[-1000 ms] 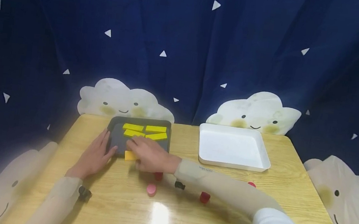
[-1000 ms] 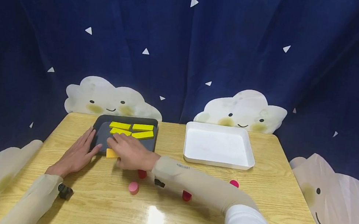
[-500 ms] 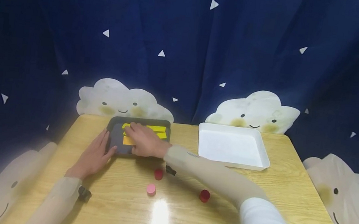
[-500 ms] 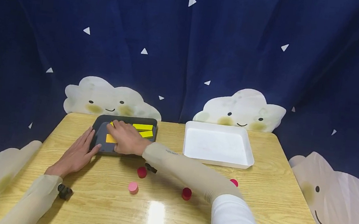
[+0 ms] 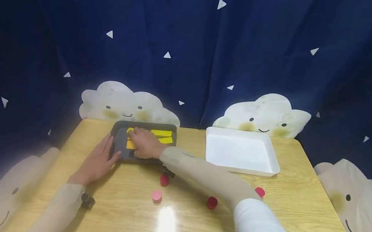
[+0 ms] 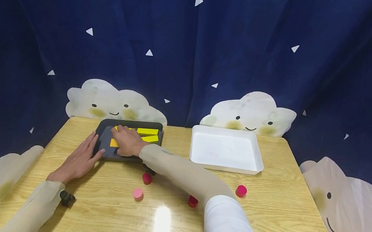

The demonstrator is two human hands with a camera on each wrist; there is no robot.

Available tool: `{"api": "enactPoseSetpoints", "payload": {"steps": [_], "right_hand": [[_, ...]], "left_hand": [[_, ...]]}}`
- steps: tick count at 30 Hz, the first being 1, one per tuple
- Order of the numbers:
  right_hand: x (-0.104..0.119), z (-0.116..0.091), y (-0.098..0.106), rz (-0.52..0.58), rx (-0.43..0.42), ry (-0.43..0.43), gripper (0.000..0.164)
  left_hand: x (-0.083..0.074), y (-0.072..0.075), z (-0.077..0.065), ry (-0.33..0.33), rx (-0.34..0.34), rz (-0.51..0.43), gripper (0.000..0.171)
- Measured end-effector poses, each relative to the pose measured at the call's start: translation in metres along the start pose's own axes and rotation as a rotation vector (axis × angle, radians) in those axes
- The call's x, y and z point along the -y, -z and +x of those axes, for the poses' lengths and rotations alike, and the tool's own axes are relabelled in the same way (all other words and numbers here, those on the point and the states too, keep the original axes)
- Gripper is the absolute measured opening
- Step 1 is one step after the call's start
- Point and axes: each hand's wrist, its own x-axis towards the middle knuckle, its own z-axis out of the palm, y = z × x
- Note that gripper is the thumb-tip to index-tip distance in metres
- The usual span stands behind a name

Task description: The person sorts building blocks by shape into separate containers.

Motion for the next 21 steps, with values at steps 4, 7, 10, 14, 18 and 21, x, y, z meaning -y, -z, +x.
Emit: {"api": "enactPoseSetpoints", "payload": {"steps": [4, 7, 10, 14, 18, 21], "right_hand": [[0.0, 0.008, -0.01, -0.011, 0.012, -0.007, 0.067], [0.001, 0.013, -0.013, -0.021, 0.027, -0.023, 0.067], [0.002, 0.015, -0.013, -0.026, 0.039, -0.033, 0.068], [0.004, 0.018, -0.014, -0.042, 0.051, -0.04, 0.07], [0.004, 0.021, -0.018, -0.038, 0.06, -0.054, 0.074], [0.002, 0.022, -0.021, -0.032, 0.068, -0.066, 0.077]], "left_hand": [[0.0, 0.002, 0.0, -0.003, -0.007, 0.001, 0.08], [-0.001, 0.002, 0.0, -0.004, -0.011, 0.008, 0.078], [-0.001, 0.002, 0.0, 0.005, -0.003, 0.004, 0.079], [0.001, 0.001, 0.001, 0.021, 0.017, -0.001, 0.081], [0.003, 0.0, 0.001, 0.018, 0.018, 0.006, 0.081], [0.002, -0.001, 0.001, 0.015, 0.015, 0.008, 0.08]]}}
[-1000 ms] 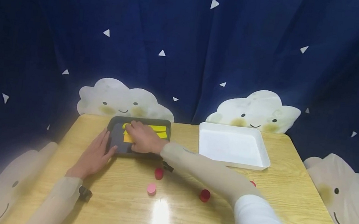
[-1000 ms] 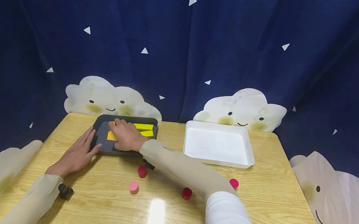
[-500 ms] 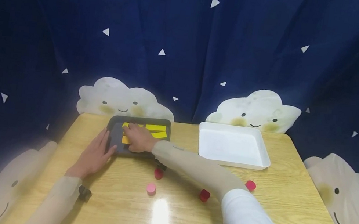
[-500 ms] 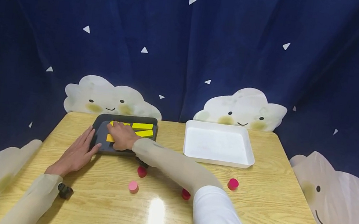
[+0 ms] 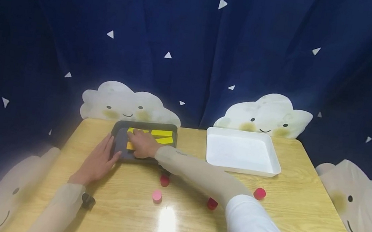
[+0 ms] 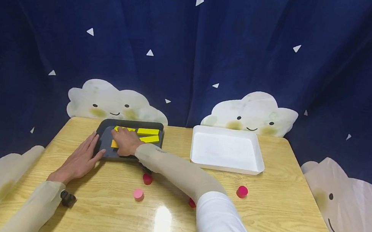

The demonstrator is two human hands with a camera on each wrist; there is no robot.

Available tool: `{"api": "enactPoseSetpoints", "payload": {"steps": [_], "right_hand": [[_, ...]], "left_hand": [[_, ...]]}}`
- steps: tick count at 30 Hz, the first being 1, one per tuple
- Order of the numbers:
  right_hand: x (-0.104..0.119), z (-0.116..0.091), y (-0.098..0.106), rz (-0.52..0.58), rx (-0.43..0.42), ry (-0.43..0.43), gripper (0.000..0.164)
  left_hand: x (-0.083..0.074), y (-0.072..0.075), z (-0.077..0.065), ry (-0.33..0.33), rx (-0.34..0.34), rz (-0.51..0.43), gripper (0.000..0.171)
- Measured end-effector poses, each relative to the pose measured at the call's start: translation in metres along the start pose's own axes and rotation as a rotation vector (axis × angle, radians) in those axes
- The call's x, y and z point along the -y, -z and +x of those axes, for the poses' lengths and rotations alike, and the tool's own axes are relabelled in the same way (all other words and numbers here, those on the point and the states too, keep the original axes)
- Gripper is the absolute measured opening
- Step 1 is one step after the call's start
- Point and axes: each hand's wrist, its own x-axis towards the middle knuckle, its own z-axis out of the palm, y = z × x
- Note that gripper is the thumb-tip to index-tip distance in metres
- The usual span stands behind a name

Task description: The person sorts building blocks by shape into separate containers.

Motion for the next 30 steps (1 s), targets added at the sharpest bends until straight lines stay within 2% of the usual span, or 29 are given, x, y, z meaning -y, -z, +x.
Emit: {"api": "enactPoseSetpoints", "payload": {"steps": [7, 15, 23, 30], "right_hand": [[-0.0029, 0.0012, -0.0029, -0.009, 0.016, 0.0, 0.082], [-0.0026, -0.0004, -0.0047, -0.009, 0.0, 0.009, 0.081], [-0.0044, -0.0027, -0.0044, -0.001, -0.021, 0.014, 0.071], [-0.0052, -0.0061, -0.0029, -0.011, -0.057, 0.032, 0.065]], "left_hand": [[-0.0011, 0.0005, 0.0004, -0.003, -0.018, -0.005, 0.08], [-0.0009, 0.0023, -0.0003, 0.021, 0.022, 0.001, 0.083], [-0.0042, 0.0028, -0.001, -0.007, -0.01, 0.005, 0.08], [-0.0049, 0.0047, -0.0012, -0.004, -0.001, 0.009, 0.08]]}}
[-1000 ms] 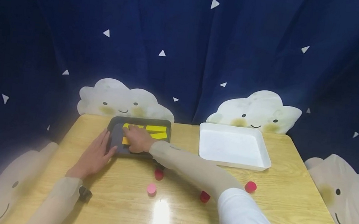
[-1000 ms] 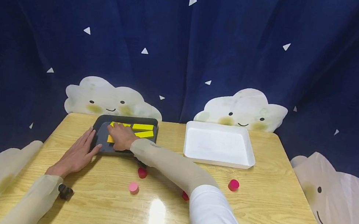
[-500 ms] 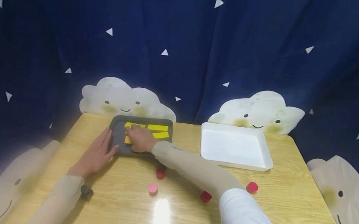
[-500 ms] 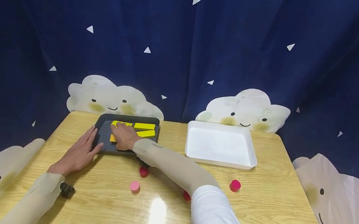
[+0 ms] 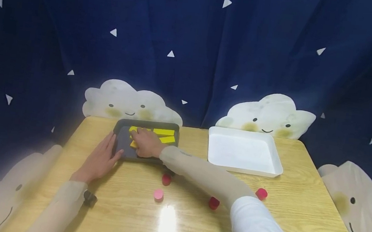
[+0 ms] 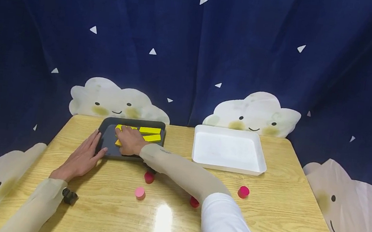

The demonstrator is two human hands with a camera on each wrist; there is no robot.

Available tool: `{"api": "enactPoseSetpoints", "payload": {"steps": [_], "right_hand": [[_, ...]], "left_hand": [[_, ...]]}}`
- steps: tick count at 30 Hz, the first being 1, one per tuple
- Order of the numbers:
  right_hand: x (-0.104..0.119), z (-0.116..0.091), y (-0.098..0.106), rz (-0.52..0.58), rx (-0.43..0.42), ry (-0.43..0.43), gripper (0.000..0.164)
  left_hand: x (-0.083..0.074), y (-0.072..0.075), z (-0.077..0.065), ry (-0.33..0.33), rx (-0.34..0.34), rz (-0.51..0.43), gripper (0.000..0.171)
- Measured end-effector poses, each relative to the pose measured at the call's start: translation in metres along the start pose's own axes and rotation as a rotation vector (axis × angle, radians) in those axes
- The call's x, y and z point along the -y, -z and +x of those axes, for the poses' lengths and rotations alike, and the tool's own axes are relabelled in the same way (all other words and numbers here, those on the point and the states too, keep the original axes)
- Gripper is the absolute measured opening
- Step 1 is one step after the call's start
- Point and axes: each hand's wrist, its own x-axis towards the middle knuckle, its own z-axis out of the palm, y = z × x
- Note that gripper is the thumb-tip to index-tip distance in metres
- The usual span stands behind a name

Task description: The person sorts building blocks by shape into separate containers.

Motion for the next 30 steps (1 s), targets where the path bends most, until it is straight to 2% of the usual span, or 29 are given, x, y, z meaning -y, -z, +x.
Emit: {"api": "enactPoseSetpoints", "payload": {"steps": [8, 16, 22, 30], "right_hand": [[-0.005, -0.009, 0.006, 0.007, -0.036, 0.012, 0.044], [-0.013, -0.027, 0.026, 0.033, -0.035, -0.006, 0.048], [-0.024, -0.04, 0.029, 0.053, -0.063, 0.004, 0.038], [-0.035, -0.066, 0.038, 0.109, -0.112, 0.016, 0.038]], "left_hand": [[-0.001, -0.001, -0.001, 0.006, 0.003, -0.001, 0.081], [-0.001, 0.0, -0.001, 0.023, 0.031, -0.006, 0.083], [-0.003, 0.002, -0.001, 0.027, 0.039, -0.009, 0.083], [-0.002, -0.002, -0.002, 0.002, -0.006, -0.014, 0.082]]}}
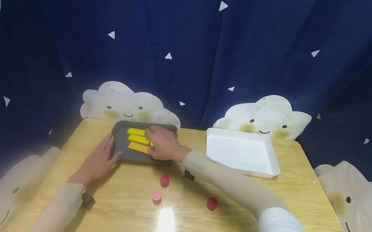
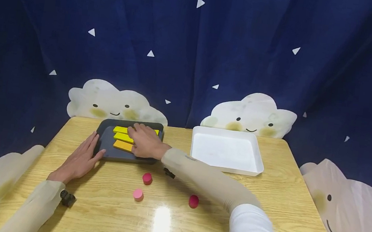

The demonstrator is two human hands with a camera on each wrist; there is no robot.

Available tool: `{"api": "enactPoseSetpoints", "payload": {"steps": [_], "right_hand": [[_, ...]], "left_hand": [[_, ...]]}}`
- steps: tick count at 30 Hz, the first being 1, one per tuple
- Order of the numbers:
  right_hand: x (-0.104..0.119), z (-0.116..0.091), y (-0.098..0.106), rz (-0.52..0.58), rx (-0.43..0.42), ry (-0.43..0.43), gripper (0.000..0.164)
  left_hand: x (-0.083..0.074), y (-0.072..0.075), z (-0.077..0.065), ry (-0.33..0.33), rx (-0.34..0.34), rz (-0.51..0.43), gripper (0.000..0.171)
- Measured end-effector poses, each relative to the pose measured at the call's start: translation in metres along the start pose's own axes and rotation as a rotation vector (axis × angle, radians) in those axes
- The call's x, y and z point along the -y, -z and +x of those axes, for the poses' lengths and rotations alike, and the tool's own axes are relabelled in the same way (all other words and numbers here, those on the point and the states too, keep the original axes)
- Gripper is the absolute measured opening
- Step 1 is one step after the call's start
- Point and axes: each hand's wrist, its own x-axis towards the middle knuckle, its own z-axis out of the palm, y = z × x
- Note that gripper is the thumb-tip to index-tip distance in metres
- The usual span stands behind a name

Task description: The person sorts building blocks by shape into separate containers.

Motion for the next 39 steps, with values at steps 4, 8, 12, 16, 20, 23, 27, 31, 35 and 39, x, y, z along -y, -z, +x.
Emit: {"api": "enactPoseSetpoints", "payload": {"steps": [4, 8, 12, 16, 20, 23, 27, 31, 35, 39], "right_hand": [[-0.002, -0.014, 0.006, 0.012, -0.009, 0.003, 0.04], [-0.003, -0.031, 0.01, 0.024, -0.008, 0.013, 0.042], [-0.007, -0.048, 0.015, 0.036, -0.012, -0.001, 0.038], [-0.016, -0.065, 0.02, 0.052, -0.025, -0.028, 0.033], [-0.026, -0.083, 0.025, 0.104, -0.054, -0.051, 0.027], [-0.033, -0.098, 0.029, 0.137, -0.087, -0.07, 0.025], [-0.043, -0.117, 0.034, 0.132, -0.131, -0.093, 0.024], [-0.052, -0.136, 0.038, 0.133, -0.175, -0.104, 0.021], [-0.059, -0.155, 0.041, 0.122, -0.218, -0.111, 0.019], [-0.068, -0.174, 0.045, 0.106, -0.256, -0.133, 0.018]], "left_hand": [[0.003, -0.004, -0.001, -0.008, -0.019, -0.006, 0.082], [0.004, -0.005, -0.001, -0.008, -0.024, -0.006, 0.082], [0.002, -0.001, 0.0, -0.007, -0.013, -0.001, 0.082], [0.001, 0.002, 0.003, -0.008, 0.001, 0.003, 0.082], [0.001, 0.003, 0.007, -0.01, 0.002, 0.01, 0.082], [0.001, 0.003, 0.008, -0.015, 0.002, 0.014, 0.082], [0.001, 0.004, 0.006, -0.016, 0.008, 0.01, 0.082], [0.001, 0.004, 0.003, -0.017, 0.007, 0.002, 0.081], [0.001, 0.002, 0.002, -0.015, 0.005, -0.002, 0.081], [0.001, 0.002, 0.001, -0.001, 0.007, -0.005, 0.082]]}}
